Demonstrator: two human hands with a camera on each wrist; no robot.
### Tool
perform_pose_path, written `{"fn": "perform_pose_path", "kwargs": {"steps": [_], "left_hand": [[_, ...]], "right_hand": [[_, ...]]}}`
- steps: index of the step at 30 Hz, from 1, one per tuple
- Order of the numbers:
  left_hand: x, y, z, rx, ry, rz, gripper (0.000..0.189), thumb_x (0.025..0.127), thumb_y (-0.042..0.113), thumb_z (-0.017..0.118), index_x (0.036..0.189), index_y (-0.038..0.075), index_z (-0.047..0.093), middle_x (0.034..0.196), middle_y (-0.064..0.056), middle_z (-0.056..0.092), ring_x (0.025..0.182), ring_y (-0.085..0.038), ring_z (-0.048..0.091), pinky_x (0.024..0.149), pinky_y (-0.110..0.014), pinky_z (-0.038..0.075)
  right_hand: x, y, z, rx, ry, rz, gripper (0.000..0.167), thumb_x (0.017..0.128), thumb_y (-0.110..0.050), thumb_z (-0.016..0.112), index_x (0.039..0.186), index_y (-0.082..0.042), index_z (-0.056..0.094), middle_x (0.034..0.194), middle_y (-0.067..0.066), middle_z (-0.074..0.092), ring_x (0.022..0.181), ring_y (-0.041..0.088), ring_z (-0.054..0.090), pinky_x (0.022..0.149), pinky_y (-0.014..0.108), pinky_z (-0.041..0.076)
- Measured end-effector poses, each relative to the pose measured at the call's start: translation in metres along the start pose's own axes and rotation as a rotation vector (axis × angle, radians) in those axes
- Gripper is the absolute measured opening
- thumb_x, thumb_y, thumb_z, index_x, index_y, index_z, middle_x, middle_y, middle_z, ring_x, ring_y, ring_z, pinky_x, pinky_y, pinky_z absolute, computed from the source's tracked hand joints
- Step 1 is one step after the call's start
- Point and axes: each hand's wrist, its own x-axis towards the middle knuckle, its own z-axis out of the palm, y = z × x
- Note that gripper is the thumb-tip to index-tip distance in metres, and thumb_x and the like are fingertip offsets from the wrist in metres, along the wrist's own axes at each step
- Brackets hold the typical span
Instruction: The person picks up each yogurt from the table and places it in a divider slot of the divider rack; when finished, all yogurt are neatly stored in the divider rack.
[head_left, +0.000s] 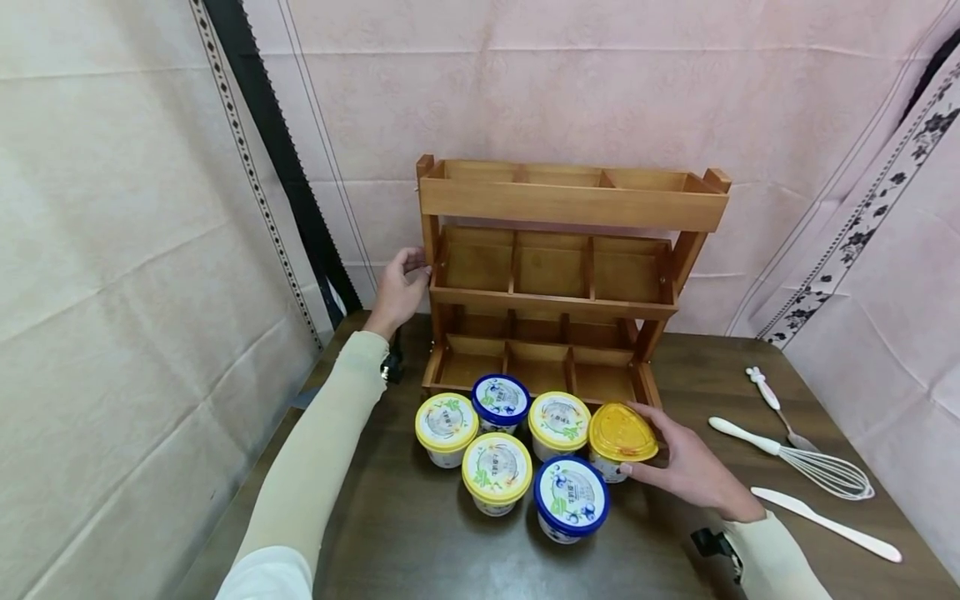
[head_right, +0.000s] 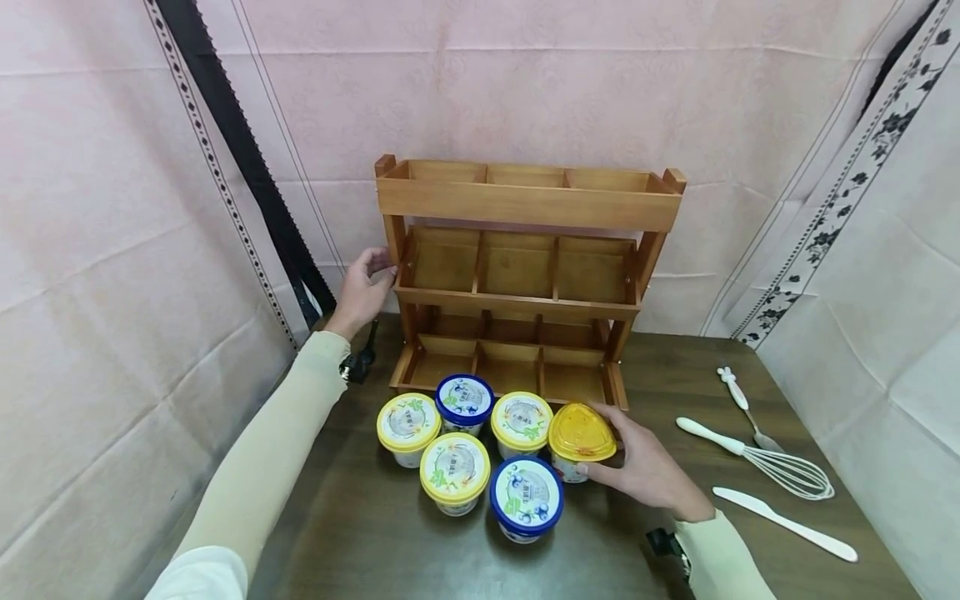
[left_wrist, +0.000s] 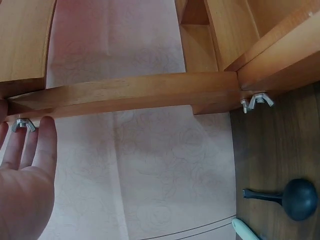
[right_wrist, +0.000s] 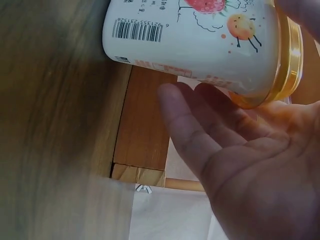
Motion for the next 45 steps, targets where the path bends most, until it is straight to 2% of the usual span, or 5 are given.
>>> {"fn": "perform_pose_path", "kwargs": {"steps": [15, 25, 30, 36, 45], "left_hand": [[0.003, 0.002, -0.004, -0.079, -0.02, -0.06, 0.034, 0.106, 0.014, 0.066, 0.139, 0.011, 0.059, 0.14, -0.012, 0.063, 0.132, -0.026, 0.062, 0.107, -0.046, 0.057], [0.003, -0.001, -0.003, -0.075, -0.002, -0.011, 0.034, 0.105, 0.012, 0.067, 0.138, 0.01, 0.06, 0.136, -0.011, 0.064, 0.128, -0.027, 0.064, 0.107, -0.046, 0.056], [0.003, -0.002, -0.003, -0.098, -0.003, -0.021, 0.036, 0.104, 0.012, 0.067, 0.139, 0.01, 0.059, 0.136, -0.012, 0.063, 0.129, -0.026, 0.063, 0.106, -0.046, 0.057], [0.003, -0.003, -0.002, -0.132, 0.001, -0.037, 0.042, 0.104, 0.01, 0.067, 0.144, 0.01, 0.056, 0.139, -0.014, 0.061, 0.132, -0.029, 0.061, 0.106, -0.048, 0.056], [0.004, -0.005, -0.003, -0.147, 0.012, -0.025, 0.039, 0.103, 0.011, 0.069, 0.141, 0.012, 0.06, 0.135, -0.01, 0.064, 0.128, -0.023, 0.063, 0.104, -0.039, 0.057]], "right_hand": [[0.0, -0.003, -0.015, 0.019, 0.042, -0.02, 0.09, 0.088, -0.042, 0.087, 0.159, -0.012, 0.04, 0.147, 0.014, 0.059, 0.122, 0.03, 0.066, 0.091, 0.033, 0.062], [0.005, -0.011, -0.032, 0.025, 0.117, -0.028, 0.09, 0.09, -0.037, 0.087, 0.161, -0.012, 0.038, 0.146, 0.016, 0.058, 0.121, 0.036, 0.067, 0.089, 0.023, 0.06], [0.012, -0.014, -0.039, 0.027, 0.141, -0.023, 0.09, 0.09, -0.036, 0.087, 0.162, -0.013, 0.037, 0.144, 0.016, 0.058, 0.119, 0.038, 0.068, 0.088, 0.031, 0.063], [0.02, -0.018, -0.047, 0.022, 0.157, -0.059, 0.087, 0.091, -0.031, 0.086, 0.161, -0.013, 0.038, 0.144, 0.016, 0.059, 0.119, 0.039, 0.068, 0.088, 0.021, 0.06], [0.04, -0.012, -0.049, 0.03, 0.17, -0.006, 0.09, 0.092, -0.042, 0.083, 0.163, -0.017, 0.035, 0.148, 0.014, 0.056, 0.125, 0.037, 0.064, 0.094, 0.035, 0.063]]}}
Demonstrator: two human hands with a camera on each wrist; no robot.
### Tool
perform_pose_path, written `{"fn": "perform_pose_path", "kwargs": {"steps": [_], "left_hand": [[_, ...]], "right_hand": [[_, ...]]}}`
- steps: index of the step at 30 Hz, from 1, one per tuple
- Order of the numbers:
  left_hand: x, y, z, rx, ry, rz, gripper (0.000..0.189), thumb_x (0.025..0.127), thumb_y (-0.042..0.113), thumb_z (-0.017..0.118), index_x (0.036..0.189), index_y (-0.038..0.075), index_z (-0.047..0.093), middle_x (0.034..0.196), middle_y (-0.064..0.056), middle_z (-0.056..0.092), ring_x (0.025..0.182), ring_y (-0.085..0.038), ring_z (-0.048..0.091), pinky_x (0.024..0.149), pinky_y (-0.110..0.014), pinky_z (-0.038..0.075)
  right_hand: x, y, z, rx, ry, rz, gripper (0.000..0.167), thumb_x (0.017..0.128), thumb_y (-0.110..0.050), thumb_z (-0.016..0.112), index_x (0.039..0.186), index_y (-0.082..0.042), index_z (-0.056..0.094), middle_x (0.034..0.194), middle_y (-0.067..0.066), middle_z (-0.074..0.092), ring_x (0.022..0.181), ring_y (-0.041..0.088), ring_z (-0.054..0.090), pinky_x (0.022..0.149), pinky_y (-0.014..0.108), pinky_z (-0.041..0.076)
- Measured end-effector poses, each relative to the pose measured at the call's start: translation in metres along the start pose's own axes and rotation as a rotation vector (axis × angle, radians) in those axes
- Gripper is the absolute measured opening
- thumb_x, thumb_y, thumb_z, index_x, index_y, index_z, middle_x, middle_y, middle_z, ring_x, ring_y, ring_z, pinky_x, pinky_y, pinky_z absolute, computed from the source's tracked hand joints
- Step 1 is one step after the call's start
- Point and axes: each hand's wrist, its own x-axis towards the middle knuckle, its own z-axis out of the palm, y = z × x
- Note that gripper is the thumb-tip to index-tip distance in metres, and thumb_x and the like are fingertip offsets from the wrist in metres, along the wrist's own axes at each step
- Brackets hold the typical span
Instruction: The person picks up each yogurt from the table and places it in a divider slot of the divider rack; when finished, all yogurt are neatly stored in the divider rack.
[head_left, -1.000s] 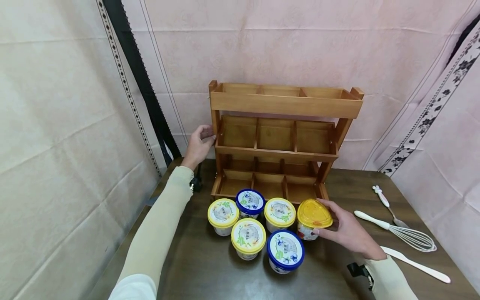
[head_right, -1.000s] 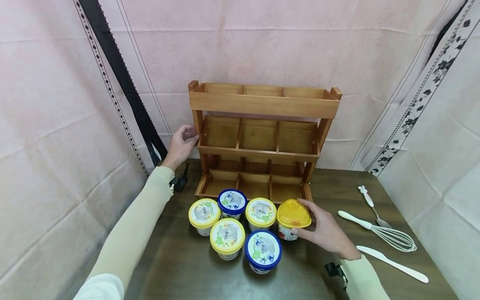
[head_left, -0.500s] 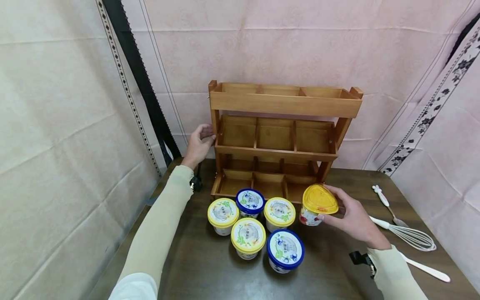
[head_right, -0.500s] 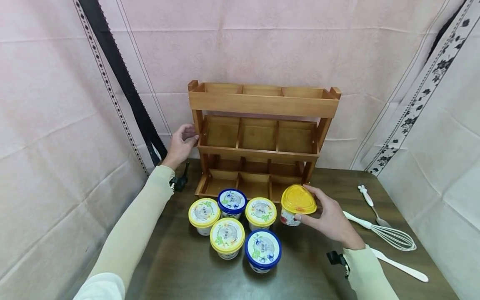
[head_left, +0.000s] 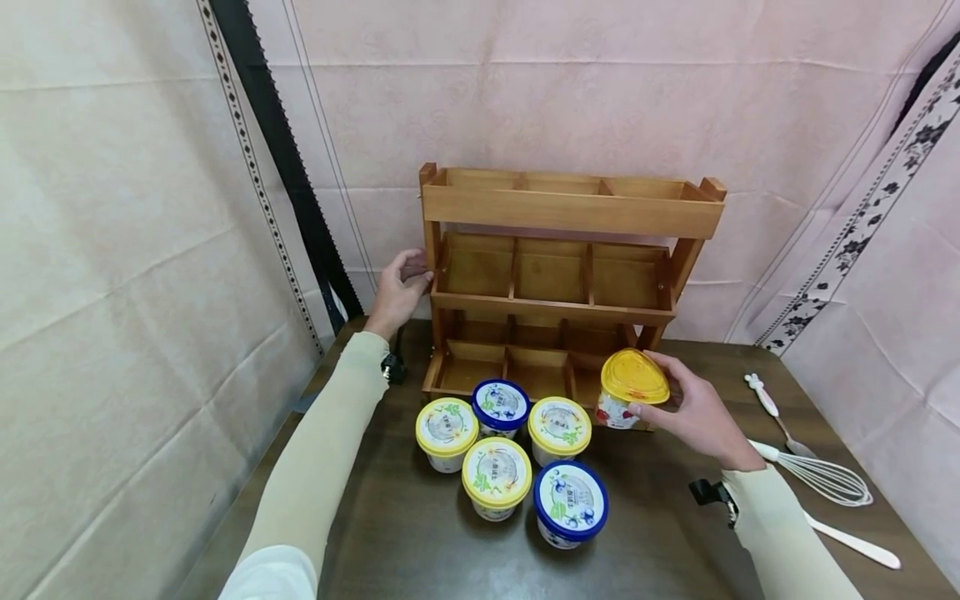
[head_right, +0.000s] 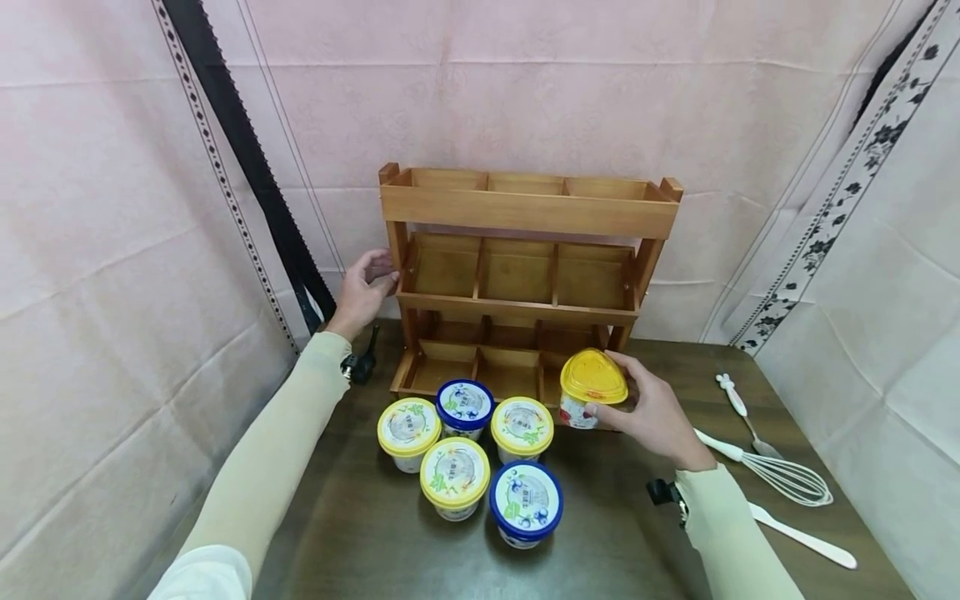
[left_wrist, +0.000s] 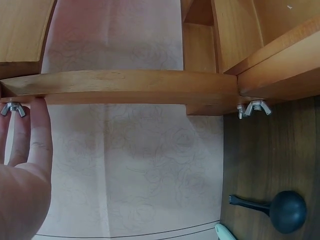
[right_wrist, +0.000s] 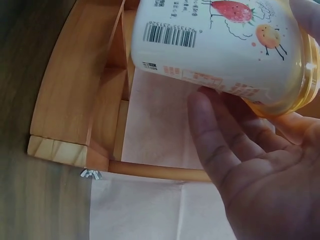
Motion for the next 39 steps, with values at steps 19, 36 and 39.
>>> {"fn": "perform_pose_path", "kwargs": {"steps": [19, 36, 39], "left_hand": [[0.001, 0.0, -0.002, 0.012, -0.006, 0.025, 0.039, 0.101, 0.009, 0.071, 0.139, 0.009, 0.061, 0.132, -0.015, 0.066, 0.124, -0.029, 0.065, 0.108, -0.051, 0.052], [0.005, -0.002, -0.003, 0.065, -0.038, 0.019, 0.039, 0.103, 0.015, 0.07, 0.141, 0.013, 0.059, 0.135, -0.011, 0.064, 0.129, -0.026, 0.063, 0.109, -0.05, 0.053], [0.004, -0.002, -0.004, 0.06, -0.037, 0.013, 0.04, 0.103, 0.015, 0.07, 0.141, 0.013, 0.059, 0.135, -0.011, 0.065, 0.129, -0.027, 0.062, 0.109, -0.051, 0.053]], "right_hand": [[0.044, 0.023, 0.013, -0.02, 0.029, 0.055, 0.098, 0.09, -0.06, 0.078, 0.165, -0.017, 0.032, 0.152, 0.017, 0.054, 0.126, 0.038, 0.062, 0.1, 0.056, 0.06], [0.057, 0.046, 0.033, 0.008, 0.001, 0.113, 0.099, 0.09, -0.061, 0.078, 0.164, -0.014, 0.032, 0.153, 0.02, 0.051, 0.129, 0.04, 0.056, 0.107, 0.061, 0.054], [0.056, 0.049, 0.036, 0.006, -0.004, 0.122, 0.101, 0.088, -0.062, 0.079, 0.164, -0.014, 0.033, 0.154, 0.021, 0.051, 0.131, 0.041, 0.056, 0.108, 0.062, 0.053]]}}
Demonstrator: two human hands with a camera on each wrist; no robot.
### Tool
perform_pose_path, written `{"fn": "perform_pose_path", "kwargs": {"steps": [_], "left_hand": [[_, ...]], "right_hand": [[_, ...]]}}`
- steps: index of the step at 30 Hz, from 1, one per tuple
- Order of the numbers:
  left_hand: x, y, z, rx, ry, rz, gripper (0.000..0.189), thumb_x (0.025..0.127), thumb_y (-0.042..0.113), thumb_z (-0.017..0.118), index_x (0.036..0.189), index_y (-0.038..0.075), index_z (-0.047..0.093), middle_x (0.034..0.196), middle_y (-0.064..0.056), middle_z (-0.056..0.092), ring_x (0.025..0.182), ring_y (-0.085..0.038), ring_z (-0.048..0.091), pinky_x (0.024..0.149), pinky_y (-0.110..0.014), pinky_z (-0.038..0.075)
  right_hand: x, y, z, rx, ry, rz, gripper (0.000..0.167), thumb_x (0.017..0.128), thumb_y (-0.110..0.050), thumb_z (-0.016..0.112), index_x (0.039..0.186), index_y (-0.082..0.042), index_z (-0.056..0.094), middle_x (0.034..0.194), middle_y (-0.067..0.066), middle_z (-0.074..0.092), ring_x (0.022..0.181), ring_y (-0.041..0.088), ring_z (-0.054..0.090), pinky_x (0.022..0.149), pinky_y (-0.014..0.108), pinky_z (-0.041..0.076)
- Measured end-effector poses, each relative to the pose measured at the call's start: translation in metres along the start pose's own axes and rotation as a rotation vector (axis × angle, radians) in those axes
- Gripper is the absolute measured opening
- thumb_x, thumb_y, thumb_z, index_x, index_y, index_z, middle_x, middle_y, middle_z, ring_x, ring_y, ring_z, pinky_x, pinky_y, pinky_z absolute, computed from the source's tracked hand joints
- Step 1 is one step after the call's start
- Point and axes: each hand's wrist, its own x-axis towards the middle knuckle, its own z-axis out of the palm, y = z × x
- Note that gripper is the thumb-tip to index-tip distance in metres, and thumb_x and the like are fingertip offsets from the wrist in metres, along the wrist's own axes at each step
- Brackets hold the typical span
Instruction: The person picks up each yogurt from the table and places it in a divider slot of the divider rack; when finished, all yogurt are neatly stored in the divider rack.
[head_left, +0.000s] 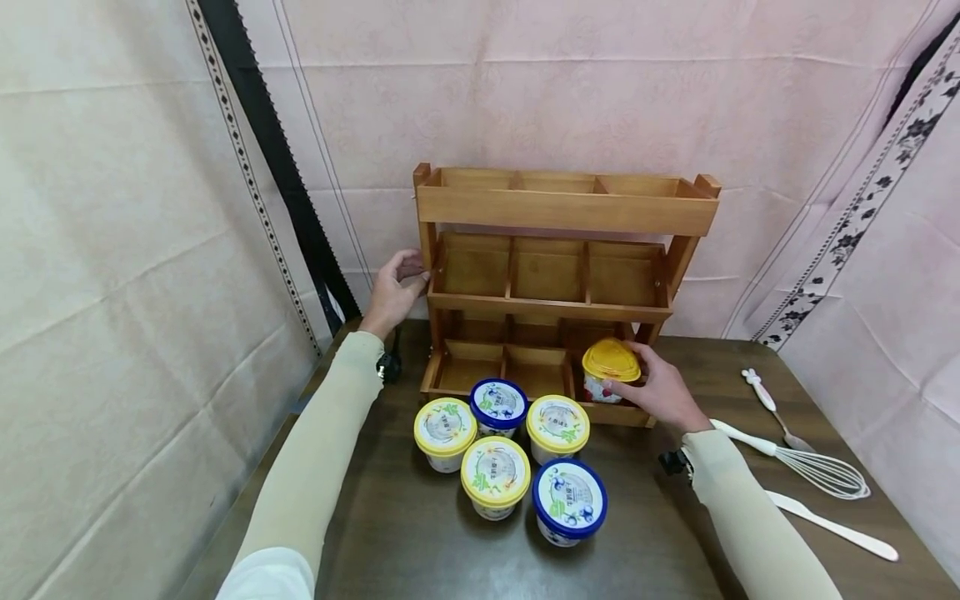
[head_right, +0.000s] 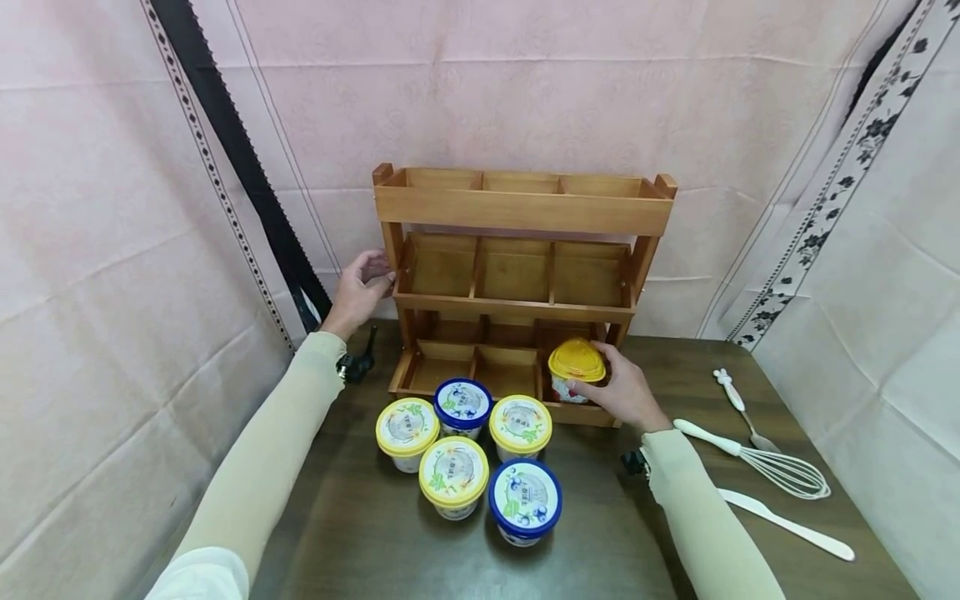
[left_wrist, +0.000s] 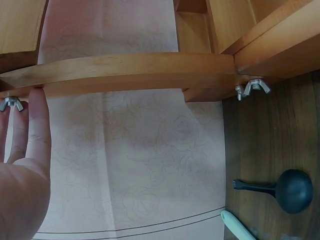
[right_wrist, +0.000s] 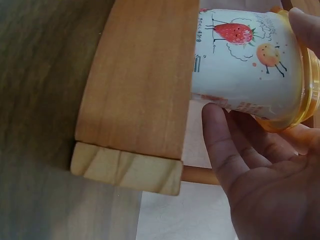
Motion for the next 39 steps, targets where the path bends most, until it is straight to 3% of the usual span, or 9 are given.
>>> {"fn": "perform_pose_path", "kwargs": {"steps": [13, 22, 30, 39], "left_hand": [[-0.004, 0.003, 0.0, 0.023, -0.009, -0.034, 0.039, 0.103, 0.017, 0.07, 0.141, 0.015, 0.059, 0.133, -0.009, 0.065, 0.126, -0.025, 0.063, 0.102, -0.046, 0.058], [-0.003, 0.003, -0.001, -0.003, -0.016, -0.043, 0.04, 0.103, 0.016, 0.07, 0.141, 0.016, 0.059, 0.134, -0.01, 0.064, 0.127, -0.024, 0.062, 0.099, -0.042, 0.06], [-0.003, 0.005, -0.002, 0.001, -0.019, -0.055, 0.041, 0.103, 0.017, 0.07, 0.142, 0.016, 0.058, 0.135, -0.01, 0.063, 0.127, -0.025, 0.062, 0.099, -0.042, 0.06], [-0.002, 0.005, -0.001, -0.005, -0.021, -0.038, 0.04, 0.103, 0.016, 0.069, 0.141, 0.017, 0.059, 0.134, -0.009, 0.063, 0.126, -0.025, 0.063, 0.095, -0.04, 0.061]], "right_hand": [[-0.003, 0.003, 0.006, -0.084, -0.03, 0.033, 0.103, 0.09, -0.058, 0.08, 0.164, -0.006, 0.031, 0.16, 0.026, 0.043, 0.138, 0.047, 0.051, 0.114, 0.066, 0.046], [-0.01, -0.012, -0.009, -0.047, 0.027, -0.035, 0.096, 0.094, -0.05, 0.078, 0.164, -0.004, 0.03, 0.163, 0.027, 0.037, 0.143, 0.049, 0.047, 0.113, 0.064, 0.047], [-0.019, -0.028, -0.017, -0.094, 0.1, -0.101, 0.088, 0.094, -0.051, 0.078, 0.16, -0.009, 0.039, 0.158, 0.023, 0.045, 0.139, 0.044, 0.049, 0.111, 0.065, 0.049], [-0.028, -0.05, -0.015, -0.043, 0.103, -0.162, 0.079, 0.095, -0.044, 0.079, 0.158, -0.012, 0.043, 0.152, 0.02, 0.053, 0.137, 0.041, 0.054, 0.109, 0.063, 0.051]]}}
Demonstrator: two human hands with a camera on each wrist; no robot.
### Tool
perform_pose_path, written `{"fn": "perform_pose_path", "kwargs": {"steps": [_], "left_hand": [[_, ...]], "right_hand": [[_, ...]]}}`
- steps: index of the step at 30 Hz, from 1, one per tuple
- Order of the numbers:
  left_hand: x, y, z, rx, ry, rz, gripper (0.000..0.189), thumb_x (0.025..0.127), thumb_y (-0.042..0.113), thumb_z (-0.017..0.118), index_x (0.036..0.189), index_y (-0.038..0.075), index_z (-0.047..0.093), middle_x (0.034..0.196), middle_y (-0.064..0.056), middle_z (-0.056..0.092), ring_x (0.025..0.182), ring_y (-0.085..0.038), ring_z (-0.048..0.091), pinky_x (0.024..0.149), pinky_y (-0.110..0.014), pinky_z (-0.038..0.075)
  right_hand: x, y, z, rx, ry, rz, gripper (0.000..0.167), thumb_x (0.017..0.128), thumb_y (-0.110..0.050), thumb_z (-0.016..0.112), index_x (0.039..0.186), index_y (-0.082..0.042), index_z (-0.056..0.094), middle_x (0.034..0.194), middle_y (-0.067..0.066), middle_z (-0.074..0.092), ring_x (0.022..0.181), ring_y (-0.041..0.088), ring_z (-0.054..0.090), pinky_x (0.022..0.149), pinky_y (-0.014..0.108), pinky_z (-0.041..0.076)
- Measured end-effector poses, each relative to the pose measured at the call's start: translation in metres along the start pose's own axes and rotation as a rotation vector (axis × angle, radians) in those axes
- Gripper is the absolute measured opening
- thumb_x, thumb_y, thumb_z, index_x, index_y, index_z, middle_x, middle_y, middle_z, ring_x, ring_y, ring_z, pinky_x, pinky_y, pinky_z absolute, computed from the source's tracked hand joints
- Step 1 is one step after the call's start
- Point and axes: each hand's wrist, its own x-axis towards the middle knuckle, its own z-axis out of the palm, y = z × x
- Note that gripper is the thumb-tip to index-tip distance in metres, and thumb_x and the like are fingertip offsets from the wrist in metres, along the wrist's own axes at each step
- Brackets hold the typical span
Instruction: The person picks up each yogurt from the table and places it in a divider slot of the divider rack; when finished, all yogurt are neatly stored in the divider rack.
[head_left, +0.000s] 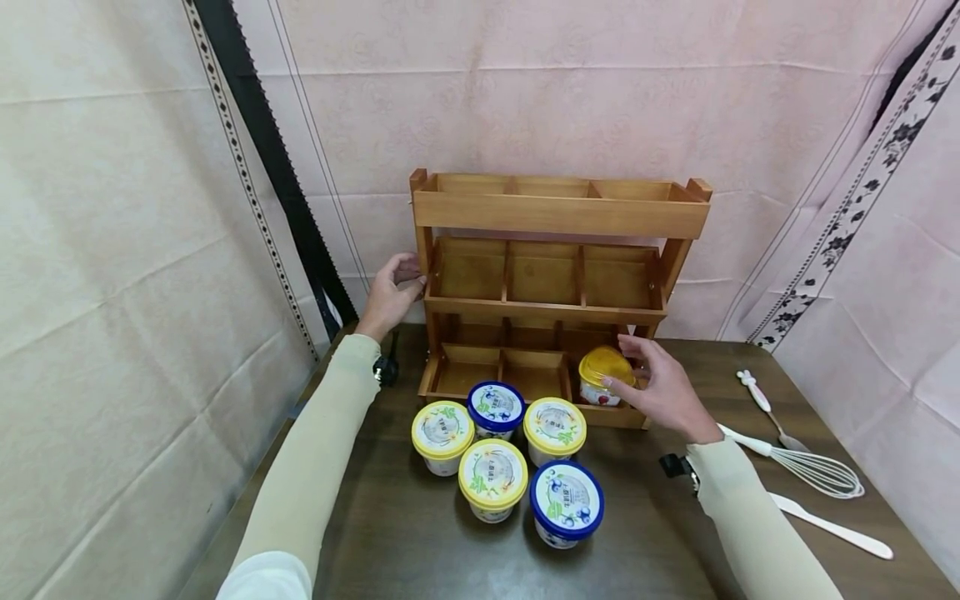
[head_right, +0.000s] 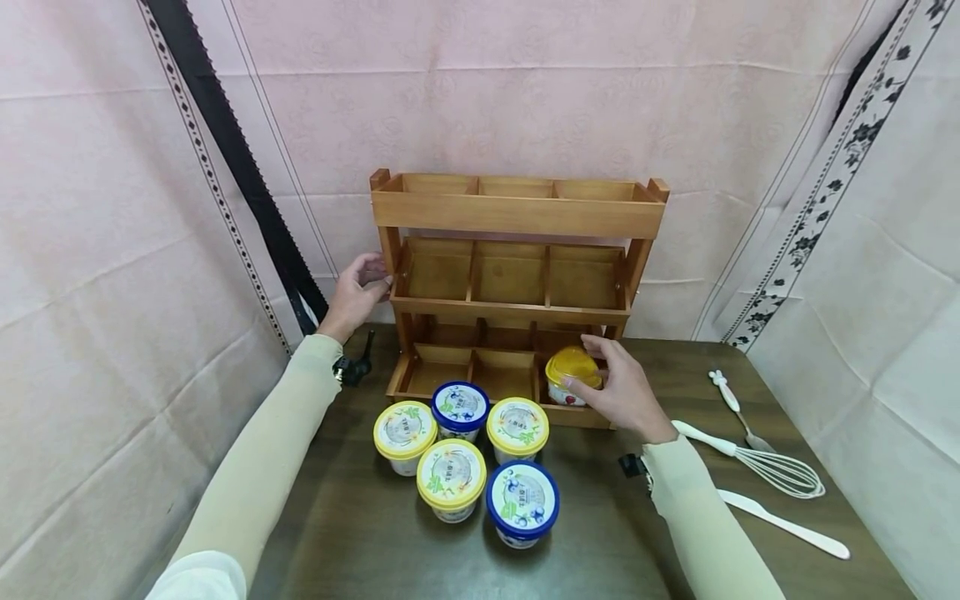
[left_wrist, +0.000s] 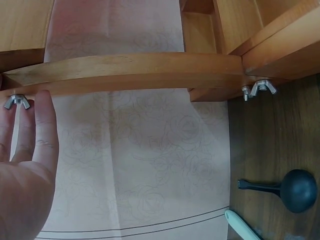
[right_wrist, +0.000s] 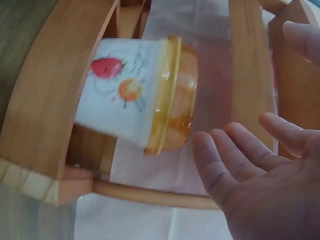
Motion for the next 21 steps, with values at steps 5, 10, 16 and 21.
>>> {"fn": "perform_pose_path", "kwargs": {"steps": [5, 10, 16, 21], "left_hand": [[0.001, -0.002, -0.001, 0.007, 0.004, 0.028, 0.041, 0.102, 0.016, 0.07, 0.142, 0.014, 0.059, 0.133, -0.011, 0.064, 0.125, -0.026, 0.064, 0.093, -0.034, 0.058], [0.002, -0.002, 0.0, -0.001, 0.0, 0.02, 0.041, 0.103, 0.017, 0.07, 0.142, 0.014, 0.059, 0.134, -0.011, 0.064, 0.125, -0.025, 0.064, 0.092, -0.032, 0.059], [0.002, 0.001, 0.001, 0.004, -0.002, -0.014, 0.043, 0.104, 0.015, 0.067, 0.146, 0.012, 0.056, 0.137, -0.012, 0.062, 0.128, -0.026, 0.062, 0.093, -0.029, 0.057], [-0.006, 0.016, 0.0, -0.013, -0.013, -0.024, 0.044, 0.104, 0.008, 0.066, 0.146, 0.006, 0.055, 0.137, -0.017, 0.061, 0.13, -0.033, 0.061, 0.092, -0.029, 0.057]], "right_hand": [[-0.004, -0.01, 0.006, 0.042, -0.035, -0.052, 0.073, 0.095, -0.036, 0.082, 0.155, -0.014, 0.047, 0.147, 0.019, 0.058, 0.131, 0.039, 0.06, 0.102, 0.061, 0.057], [-0.007, -0.017, 0.013, 0.038, -0.07, -0.071, 0.075, 0.093, -0.042, 0.082, 0.154, -0.014, 0.048, 0.145, 0.015, 0.061, 0.131, 0.035, 0.06, 0.1, 0.059, 0.059], [-0.007, -0.019, 0.024, 0.061, -0.118, -0.066, 0.072, 0.093, -0.041, 0.083, 0.151, -0.015, 0.051, 0.144, 0.016, 0.062, 0.129, 0.036, 0.063, 0.101, 0.06, 0.058], [-0.009, -0.02, 0.032, 0.094, -0.164, -0.077, 0.069, 0.091, -0.04, 0.085, 0.148, -0.018, 0.053, 0.143, 0.017, 0.062, 0.124, 0.039, 0.066, 0.099, 0.06, 0.059]]}}
